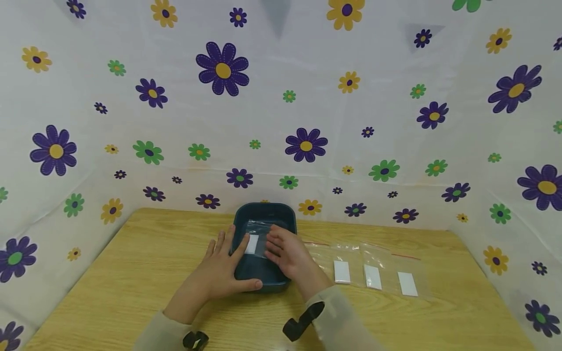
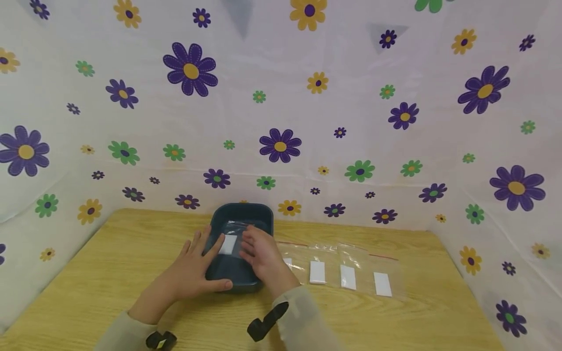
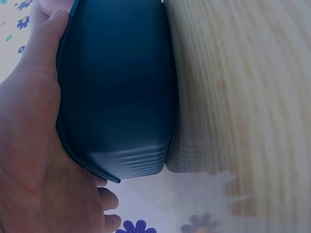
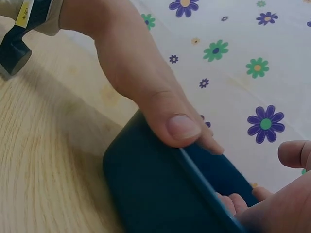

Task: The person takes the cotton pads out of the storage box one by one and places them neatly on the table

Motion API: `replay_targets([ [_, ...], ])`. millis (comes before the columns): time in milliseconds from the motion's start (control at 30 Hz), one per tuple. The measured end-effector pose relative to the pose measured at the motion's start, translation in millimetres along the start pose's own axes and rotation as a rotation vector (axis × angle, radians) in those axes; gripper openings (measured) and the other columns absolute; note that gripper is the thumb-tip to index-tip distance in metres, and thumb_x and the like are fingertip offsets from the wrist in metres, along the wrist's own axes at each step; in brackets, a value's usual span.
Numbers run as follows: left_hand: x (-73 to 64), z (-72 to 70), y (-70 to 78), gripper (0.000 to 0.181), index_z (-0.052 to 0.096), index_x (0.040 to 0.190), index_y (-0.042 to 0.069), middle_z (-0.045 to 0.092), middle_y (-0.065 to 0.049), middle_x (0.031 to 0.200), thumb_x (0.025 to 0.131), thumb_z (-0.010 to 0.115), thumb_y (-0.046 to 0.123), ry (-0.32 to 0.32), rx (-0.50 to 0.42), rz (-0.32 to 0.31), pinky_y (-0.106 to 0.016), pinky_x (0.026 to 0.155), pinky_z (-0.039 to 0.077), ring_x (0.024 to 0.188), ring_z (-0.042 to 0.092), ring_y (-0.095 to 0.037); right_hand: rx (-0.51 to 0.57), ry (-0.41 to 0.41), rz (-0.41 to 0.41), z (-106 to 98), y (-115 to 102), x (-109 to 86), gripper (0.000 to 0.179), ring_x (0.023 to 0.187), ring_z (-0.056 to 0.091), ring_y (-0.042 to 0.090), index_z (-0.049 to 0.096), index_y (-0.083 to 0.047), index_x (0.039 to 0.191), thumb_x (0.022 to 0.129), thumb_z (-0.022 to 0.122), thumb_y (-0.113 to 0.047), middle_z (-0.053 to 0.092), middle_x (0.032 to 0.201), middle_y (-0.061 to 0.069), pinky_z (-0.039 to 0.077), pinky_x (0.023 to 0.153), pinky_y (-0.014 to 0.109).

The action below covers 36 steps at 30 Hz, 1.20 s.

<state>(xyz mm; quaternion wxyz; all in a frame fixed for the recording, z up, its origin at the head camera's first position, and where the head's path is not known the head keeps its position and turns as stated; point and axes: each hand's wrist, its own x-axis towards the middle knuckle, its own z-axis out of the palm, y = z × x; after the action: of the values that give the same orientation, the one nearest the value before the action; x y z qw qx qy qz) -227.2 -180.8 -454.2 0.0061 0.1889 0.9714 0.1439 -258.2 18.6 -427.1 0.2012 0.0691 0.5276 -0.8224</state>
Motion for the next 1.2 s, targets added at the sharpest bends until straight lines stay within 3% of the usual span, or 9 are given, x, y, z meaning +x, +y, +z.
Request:
replay_targets([
  [433,-0.9,0.0,2.3,0.116,0.021,0.161,0.019,-0.002,-0.024,0.166,0.074,0.051,0.089,-0.006,0.013,0.006,-0.068,0.118,0.006,0.15,0.003,-0.051,-0.063,0.158,-0.065,4,16,16.3,0.073,0.148,0.023,0.044,0.026,-0.001,0.156,0.091,0.057,-0.012,0.027,0.159,0.026,0.023,0.12,0.055],
  [667,-1.2,-1.5,2.9,0.115,0.022,0.16,0.018,-0.002,-0.024,0.166,0.074,0.054,0.087,0.002,0.011,0.004,-0.068,0.117,0.007,0.15,0.004,-0.051,-0.022,0.168,-0.086,7,15,16.2,0.078,0.149,0.018,0.044,0.018,0.002,0.157,0.09,0.057,-0.011,0.02,0.161,0.026,0.02,0.121,0.053],
  [867,-1.9,-3.3,3.1,0.116,0.022,0.16,0.018,-0.002,-0.024,0.166,0.073,0.052,0.089,-0.002,0.019,-0.003,-0.067,0.118,0.007,0.15,0.005,-0.051,0.003,0.168,-0.057,9,14,16.8,0.078,0.144,0.03,0.045,0.019,-0.001,0.157,0.09,0.057,-0.01,0.022,0.161,0.025,0.027,0.118,0.055],
  [1033,-2.0,-4.4,3.2,0.114,0.024,0.16,0.018,-0.001,-0.025,0.166,0.074,0.054,0.087,-0.007,0.009,-0.001,-0.068,0.117,0.007,0.149,0.005,-0.052,-0.01,0.145,-0.026,8,15,17.9,0.074,0.141,0.038,0.04,0.022,-0.003,0.157,0.091,0.056,-0.013,0.033,0.157,0.024,0.033,0.114,0.057],
  [1200,-2.0,-4.1,2.7,0.115,0.023,0.16,0.017,-0.001,-0.025,0.165,0.074,0.052,0.088,-0.007,0.014,0.003,-0.068,0.117,0.008,0.149,0.006,-0.052,-0.025,0.142,-0.016,8,16,18.5,0.07,0.139,0.04,0.035,0.031,-0.006,0.156,0.092,0.057,-0.013,0.043,0.152,0.02,0.031,0.115,0.056],
])
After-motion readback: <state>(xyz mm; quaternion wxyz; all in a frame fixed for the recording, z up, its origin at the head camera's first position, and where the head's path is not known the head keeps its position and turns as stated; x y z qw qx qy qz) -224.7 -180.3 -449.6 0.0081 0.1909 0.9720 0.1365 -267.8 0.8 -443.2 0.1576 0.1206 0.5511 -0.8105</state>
